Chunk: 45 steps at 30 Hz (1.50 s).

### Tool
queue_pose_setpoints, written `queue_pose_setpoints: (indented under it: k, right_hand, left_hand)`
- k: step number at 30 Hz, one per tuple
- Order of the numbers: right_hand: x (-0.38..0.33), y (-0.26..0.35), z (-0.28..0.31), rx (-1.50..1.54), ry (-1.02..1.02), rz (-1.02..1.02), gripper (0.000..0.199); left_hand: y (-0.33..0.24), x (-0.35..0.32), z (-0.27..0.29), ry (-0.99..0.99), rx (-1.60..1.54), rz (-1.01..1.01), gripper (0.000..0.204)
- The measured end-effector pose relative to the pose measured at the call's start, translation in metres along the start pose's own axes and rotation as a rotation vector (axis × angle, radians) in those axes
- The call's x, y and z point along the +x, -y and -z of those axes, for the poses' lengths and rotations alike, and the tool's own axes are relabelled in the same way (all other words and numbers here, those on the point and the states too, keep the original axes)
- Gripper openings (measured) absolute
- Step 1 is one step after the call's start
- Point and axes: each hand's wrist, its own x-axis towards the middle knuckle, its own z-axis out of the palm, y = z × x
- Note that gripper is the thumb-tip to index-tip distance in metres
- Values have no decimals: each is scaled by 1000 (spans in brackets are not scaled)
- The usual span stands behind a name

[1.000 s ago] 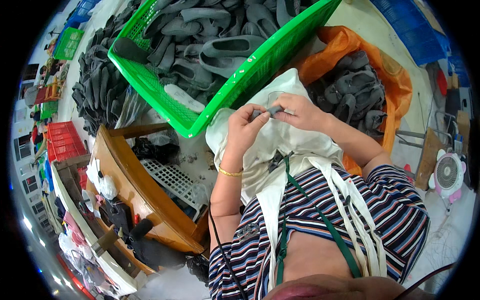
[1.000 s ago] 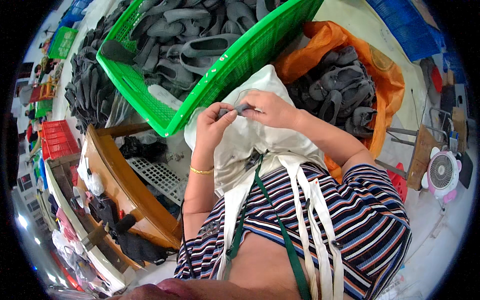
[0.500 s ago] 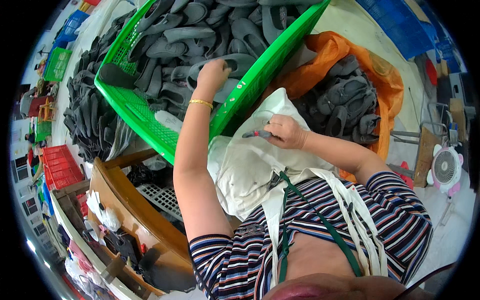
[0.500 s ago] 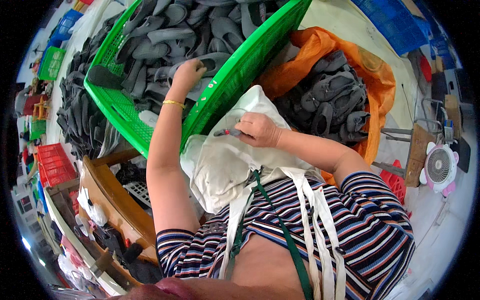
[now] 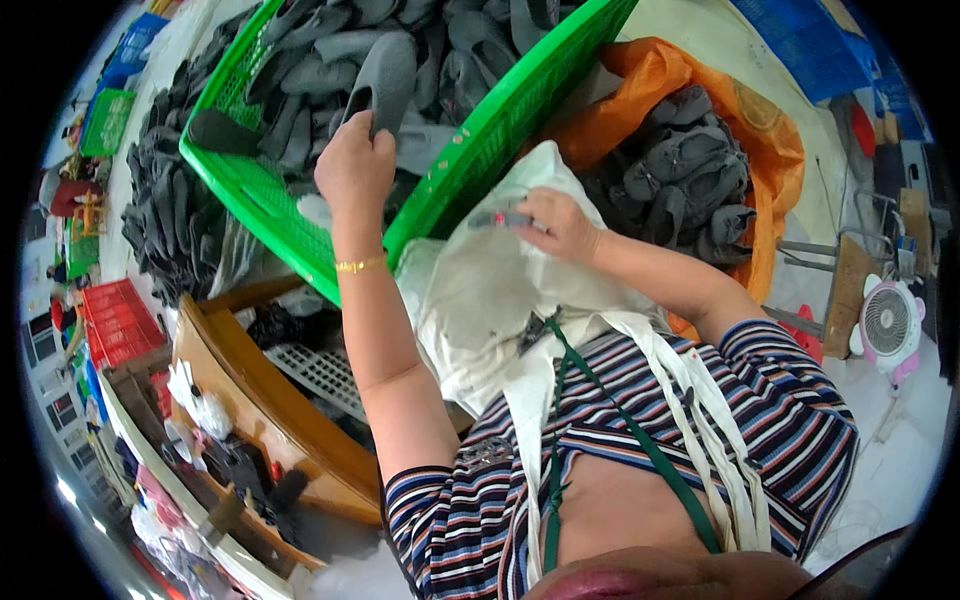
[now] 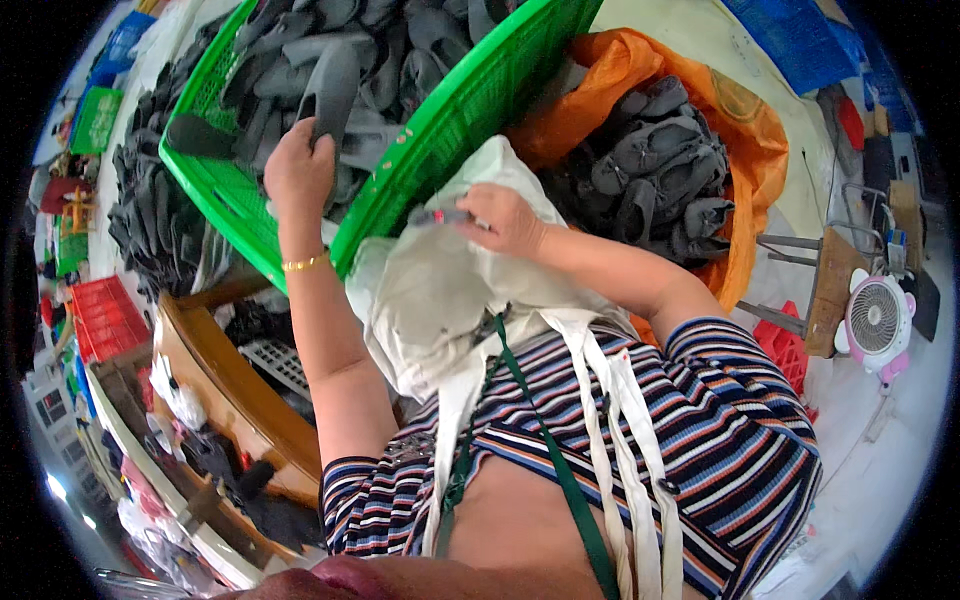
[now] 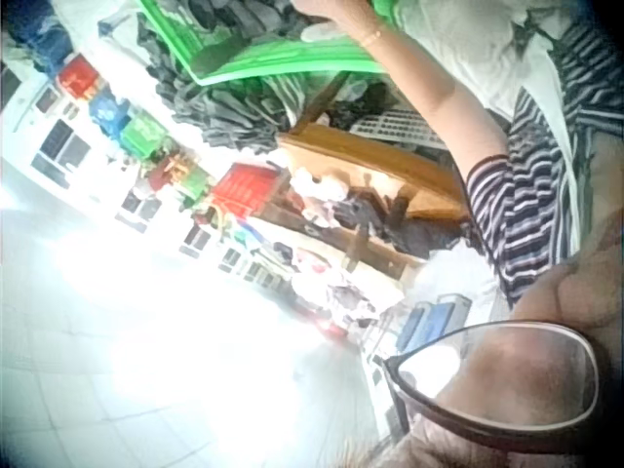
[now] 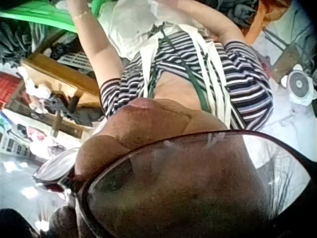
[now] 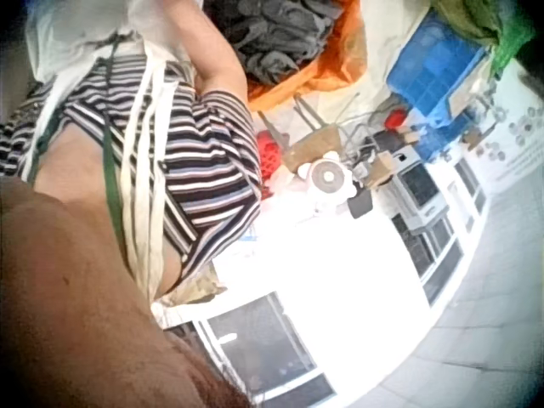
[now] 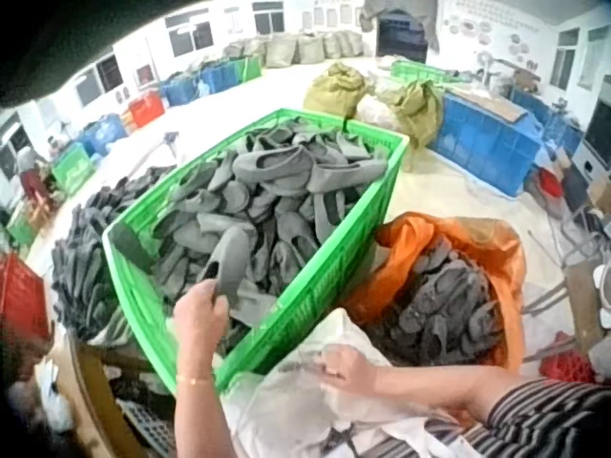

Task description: The person sits and sews the edges of grey fabric slippers using a needle and thread. They pick up slippers from a green basket, stitch the seams, and place the finished items into an orange bag.

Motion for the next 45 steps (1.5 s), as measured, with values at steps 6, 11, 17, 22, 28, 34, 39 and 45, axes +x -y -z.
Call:
queue_pose_setpoints:
  k: [6, 11, 17, 22, 28, 34, 39, 45]
  right_hand:
    - [30, 15, -5, 865, -657, -828, 19]
    - [22, 42, -39, 1070, -434, -872, 21]
    - [-2, 50, -71, 958, -236, -915, 22]
    - [0, 59, -77, 733, -136, -778, 28]
    - [19, 80, -70, 730, -59, -733, 27]
    - [23, 72, -84, 694, 134, -682, 24]
    - [25, 74, -71, 771, 64, -678, 26]
    - [-11, 104, -46, 463, 516, -294, 19]
  left_hand:
    - [-44, -144, 47, -80, -120, -114, 27]
    - [-50, -235, 33, 108, -92, -114, 23]
    - [-50, -279, 30, 246, -79, -60, 21]
    - [-60, -283, 10, 298, -621, 516, 22]
    - [-63, -269, 6, 123, -1730, 1103, 11]
    - [-70, -278, 17, -22, -1867, 1174, 4]
    - [-79, -275, 22, -202, -1862, 1222, 14]
    - [-70, -290, -2, -172, -1835, 1096, 18]
